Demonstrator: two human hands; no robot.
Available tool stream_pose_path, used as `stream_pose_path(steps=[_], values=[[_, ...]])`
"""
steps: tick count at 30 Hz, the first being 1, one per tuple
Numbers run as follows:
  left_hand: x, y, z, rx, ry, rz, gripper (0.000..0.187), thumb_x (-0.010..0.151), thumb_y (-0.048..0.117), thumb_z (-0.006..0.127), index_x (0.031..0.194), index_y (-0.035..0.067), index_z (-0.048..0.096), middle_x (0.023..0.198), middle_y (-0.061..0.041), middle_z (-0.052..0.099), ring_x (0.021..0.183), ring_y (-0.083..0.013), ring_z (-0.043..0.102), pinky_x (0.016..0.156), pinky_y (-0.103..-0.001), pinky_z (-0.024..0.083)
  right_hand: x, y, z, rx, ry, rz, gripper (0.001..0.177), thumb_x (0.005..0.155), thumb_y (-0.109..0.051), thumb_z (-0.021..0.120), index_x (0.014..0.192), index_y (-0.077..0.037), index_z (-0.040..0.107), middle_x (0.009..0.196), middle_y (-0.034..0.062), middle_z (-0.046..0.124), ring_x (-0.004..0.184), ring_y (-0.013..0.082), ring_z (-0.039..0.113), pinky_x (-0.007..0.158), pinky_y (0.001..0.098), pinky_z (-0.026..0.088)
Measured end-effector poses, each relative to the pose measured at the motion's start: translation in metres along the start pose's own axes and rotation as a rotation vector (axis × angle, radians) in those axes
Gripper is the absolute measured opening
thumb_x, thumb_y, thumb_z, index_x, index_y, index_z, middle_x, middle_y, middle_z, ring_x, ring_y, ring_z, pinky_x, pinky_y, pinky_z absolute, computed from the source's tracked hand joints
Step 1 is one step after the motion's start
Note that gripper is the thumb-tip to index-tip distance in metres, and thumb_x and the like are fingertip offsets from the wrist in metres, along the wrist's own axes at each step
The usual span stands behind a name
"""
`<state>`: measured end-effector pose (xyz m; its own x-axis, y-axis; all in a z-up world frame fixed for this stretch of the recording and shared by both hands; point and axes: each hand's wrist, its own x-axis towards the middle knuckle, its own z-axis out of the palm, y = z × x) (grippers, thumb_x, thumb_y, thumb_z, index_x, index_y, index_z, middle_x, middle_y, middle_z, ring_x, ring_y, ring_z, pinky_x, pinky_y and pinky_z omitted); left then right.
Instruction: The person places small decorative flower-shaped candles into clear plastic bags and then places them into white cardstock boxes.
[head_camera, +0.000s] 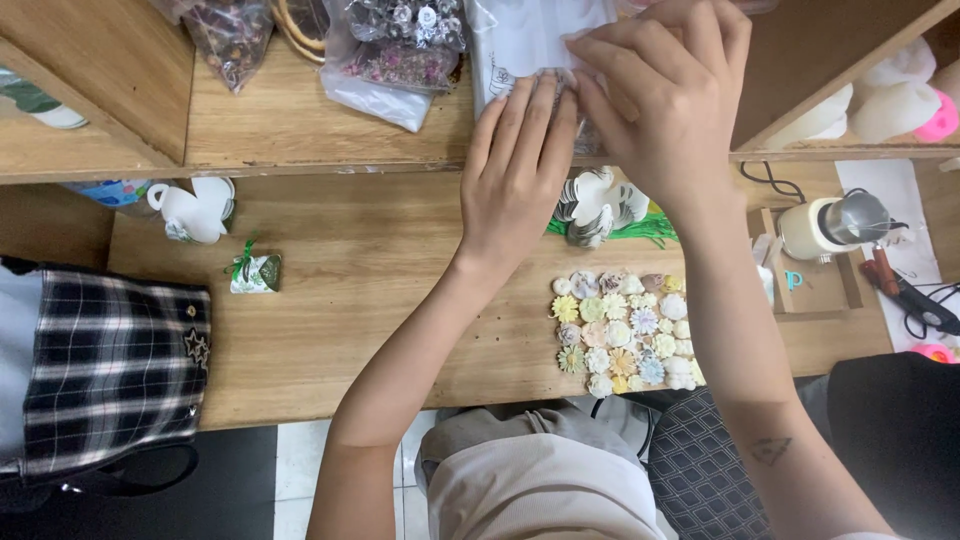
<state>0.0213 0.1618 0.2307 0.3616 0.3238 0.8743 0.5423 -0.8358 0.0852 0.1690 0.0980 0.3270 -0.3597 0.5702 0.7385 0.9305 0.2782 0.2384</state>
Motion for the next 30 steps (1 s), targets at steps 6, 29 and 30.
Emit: stream_pose_path(steps=[6,29,30], values=[[-0.043,-0.010,0.029,-0.091,0.319,0.067,0.053,0.101,0.021,0.087,0.142,0.014,0.054,0.142,-0.003,0.053,0.132,-0.0184,0.054,0.120,-0.039,0.036,-0.018,-0.002,-0.001,-0.055,-0.028,0.011,0.033,0.099,-0.006,0.070,0.132,-0.007,0.074,0.142,0.0112,0.061,0.132,0.0269,0.049,0.119,0.0460,0.028],[-0.429,-0.335,0.019,0.290,-0.224,-1.377,0.116,0.060,0.039,0.102,0.141,-0.005,0.031,0.146,-0.024,0.036,0.135,-0.0448,0.041,0.105,-0.058,0.042,-0.179,-0.085,-0.024,0.051,-0.118,0.563,0.005,0.111,0.004,0.071,0.113,-0.001,0.070,0.101,0.0091,0.072,0.089,0.0221,0.062,0.084,0.0307,0.044],[-0.419,-0.328,0.016,0.260,-0.331,-1.547,0.091,0.067,0.038,0.097,0.134,0.003,0.048,0.147,-0.016,0.047,0.134,-0.0358,0.050,0.102,-0.054,0.048,-0.179,-0.089,-0.027,0.058,-0.149,0.594,0.009,0.110,0.006,0.072,0.116,-0.001,0.073,0.099,0.0094,0.072,0.089,0.0223,0.064,0.082,0.0307,0.045]])
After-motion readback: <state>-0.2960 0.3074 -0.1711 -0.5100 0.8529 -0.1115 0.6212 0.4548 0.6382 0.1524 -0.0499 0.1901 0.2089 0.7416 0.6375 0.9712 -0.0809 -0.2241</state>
